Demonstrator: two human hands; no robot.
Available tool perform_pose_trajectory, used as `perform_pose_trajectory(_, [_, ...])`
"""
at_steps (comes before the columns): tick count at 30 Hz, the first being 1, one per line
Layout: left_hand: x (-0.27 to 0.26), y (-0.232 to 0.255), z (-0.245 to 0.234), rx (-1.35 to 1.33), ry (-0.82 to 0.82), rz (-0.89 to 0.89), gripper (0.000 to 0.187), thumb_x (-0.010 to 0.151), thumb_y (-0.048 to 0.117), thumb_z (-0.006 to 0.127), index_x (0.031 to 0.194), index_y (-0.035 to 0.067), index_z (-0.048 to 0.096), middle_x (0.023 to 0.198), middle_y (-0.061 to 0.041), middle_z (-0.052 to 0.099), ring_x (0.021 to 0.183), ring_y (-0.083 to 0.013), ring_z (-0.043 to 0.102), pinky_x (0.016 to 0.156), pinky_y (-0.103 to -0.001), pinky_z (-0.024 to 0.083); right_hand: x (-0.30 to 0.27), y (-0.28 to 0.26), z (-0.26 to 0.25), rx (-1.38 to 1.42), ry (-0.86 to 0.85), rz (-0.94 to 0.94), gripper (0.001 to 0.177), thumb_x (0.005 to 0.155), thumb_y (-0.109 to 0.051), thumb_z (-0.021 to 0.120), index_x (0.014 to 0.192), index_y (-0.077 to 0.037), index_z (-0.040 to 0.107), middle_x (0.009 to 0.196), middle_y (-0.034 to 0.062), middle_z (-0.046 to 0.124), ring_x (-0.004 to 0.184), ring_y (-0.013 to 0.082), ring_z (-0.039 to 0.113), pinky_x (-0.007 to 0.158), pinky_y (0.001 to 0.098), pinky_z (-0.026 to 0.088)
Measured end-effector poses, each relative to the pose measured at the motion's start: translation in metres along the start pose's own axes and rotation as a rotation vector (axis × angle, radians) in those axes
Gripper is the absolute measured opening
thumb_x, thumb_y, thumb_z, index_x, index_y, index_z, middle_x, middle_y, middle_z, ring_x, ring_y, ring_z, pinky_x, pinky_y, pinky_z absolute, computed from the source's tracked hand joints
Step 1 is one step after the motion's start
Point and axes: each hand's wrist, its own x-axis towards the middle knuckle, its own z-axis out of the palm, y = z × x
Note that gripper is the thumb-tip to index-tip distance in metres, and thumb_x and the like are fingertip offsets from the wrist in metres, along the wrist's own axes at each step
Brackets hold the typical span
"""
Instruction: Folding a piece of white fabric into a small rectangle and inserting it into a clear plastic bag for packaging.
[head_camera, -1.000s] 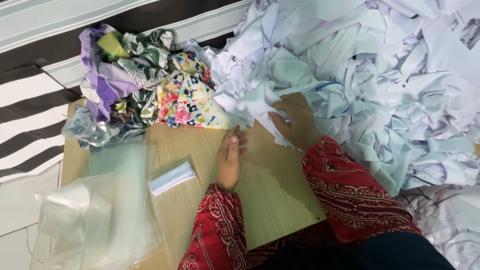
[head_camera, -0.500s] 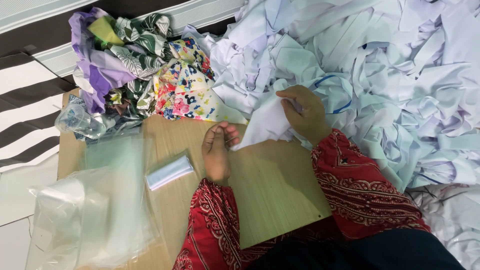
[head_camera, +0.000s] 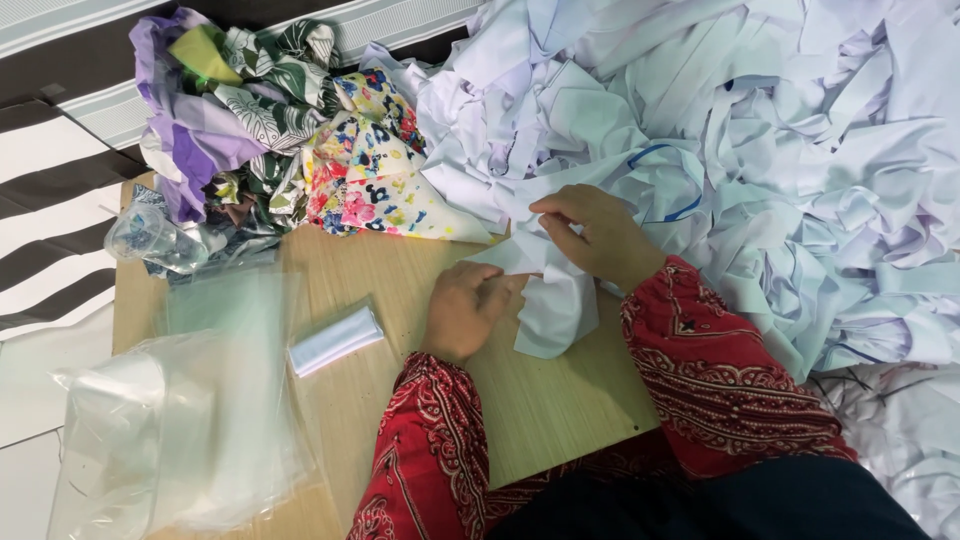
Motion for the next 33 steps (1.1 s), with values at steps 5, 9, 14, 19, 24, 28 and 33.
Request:
perform_pose_trajectory(5, [-0.026, 0.053, -0.014, 0.267, -0.224, 0.116, 0.05, 0.093, 0.046, 0.07, 0.131, 0.014, 0.064, 0.134, -0.012, 0.053, 0.139, -0.0329, 0.039, 0.122, -0.05, 0.023, -0.007, 0.028, 0.012, -0.453, -0.149, -0.084, 0.018, 0.098, -0.015, 0.064, 0.113, -0.009, 0.071, 0.103, 0.0146, 0.064, 0.095, 0.0326, 0.061, 0.085, 0.0428, 0.049])
perform_pose_trajectory(9, [-0.017, 0.03, 0.009, 0.327, -0.234, 0.15, 0.021, 0.095, 0.028, 0.067, 0.112, 0.016, 0.071, 0.134, -0.011, 0.055, 0.142, -0.0358, 0.034, 0.119, -0.054, 0.022, -0.014, 0.05, 0.016, -0.635, -0.32, 0.137, 0.036, 0.095, -0.023, 0.064, 0.13, -0.014, 0.07, 0.137, 0.0166, 0.059, 0.128, 0.0457, 0.052, 0.1, 0.0594, 0.046])
perform_pose_trajectory(14, [-0.007, 0.0, 0.002, 0.163, 0.104, 0.131, 0.014, 0.097, 0.022, 0.067, 0.106, 0.012, 0.067, 0.11, -0.012, 0.065, 0.12, -0.0337, 0.058, 0.104, -0.05, 0.042, -0.012, 0.084, 0.005, -0.705, -0.246, 0.237, 0.026, 0.093, -0.025, 0.066, 0.115, -0.015, 0.075, 0.135, 0.0115, 0.06, 0.129, 0.0399, 0.05, 0.096, 0.0555, 0.048])
perform_pose_trajectory(19, [-0.01, -0.011, -0.015, -0.377, 0.426, 0.044, 0.012, 0.105, 0.02, 0.058, 0.105, 0.008, 0.06, 0.1, -0.012, 0.064, 0.109, -0.0332, 0.066, 0.102, -0.051, 0.048, -0.02, 0.122, -0.008, -0.894, 0.067, 0.18, 0.016, 0.088, -0.024, 0.069, 0.104, -0.02, 0.071, 0.109, 0.0051, 0.06, 0.116, 0.0316, 0.054, 0.084, 0.0531, 0.049])
perform_pose_trajectory(24, [-0.013, -0.003, -0.026, -0.833, 0.722, 0.098, 0.003, 0.102, 0.004, 0.057, 0.1, 0.004, 0.055, 0.087, -0.005, 0.052, 0.084, -0.0149, 0.049, 0.075, -0.03, 0.042, -0.014, 0.1, -0.036, -0.757, 0.401, 0.097, 0.014, 0.102, -0.008, 0.068, 0.115, -0.014, 0.069, 0.11, 0.0085, 0.063, 0.113, 0.0269, 0.058, 0.099, 0.0441, 0.048])
perform_pose_trajectory(28, [-0.012, -0.002, -0.029, -0.86, 0.731, 0.155, 0.004, 0.1, 0.0, 0.058, 0.099, 0.003, 0.055, 0.087, -0.007, 0.054, 0.085, -0.0143, 0.05, 0.074, -0.028, 0.04, -0.007, 0.052, -0.031, -0.822, 0.288, 0.149, 0.03, 0.096, -0.015, 0.075, 0.125, -0.015, 0.069, 0.124, 0.0135, 0.057, 0.121, 0.0342, 0.049, 0.098, 0.0557, 0.041])
perform_pose_trajectory(33, [-0.007, -0.031, -0.013, -0.958, 0.556, 0.208, 0.004, 0.099, 0.004, 0.062, 0.096, 0.005, 0.063, 0.075, -0.002, 0.063, 0.068, -0.0071, 0.062, 0.057, -0.018, 0.051, -0.012, 0.015, -0.004, -0.776, 0.143, -0.024, 0.042, 0.082, -0.006, 0.07, 0.122, -0.019, 0.073, 0.122, 0.009, 0.062, 0.115, 0.0316, 0.054, 0.096, 0.0451, 0.039])
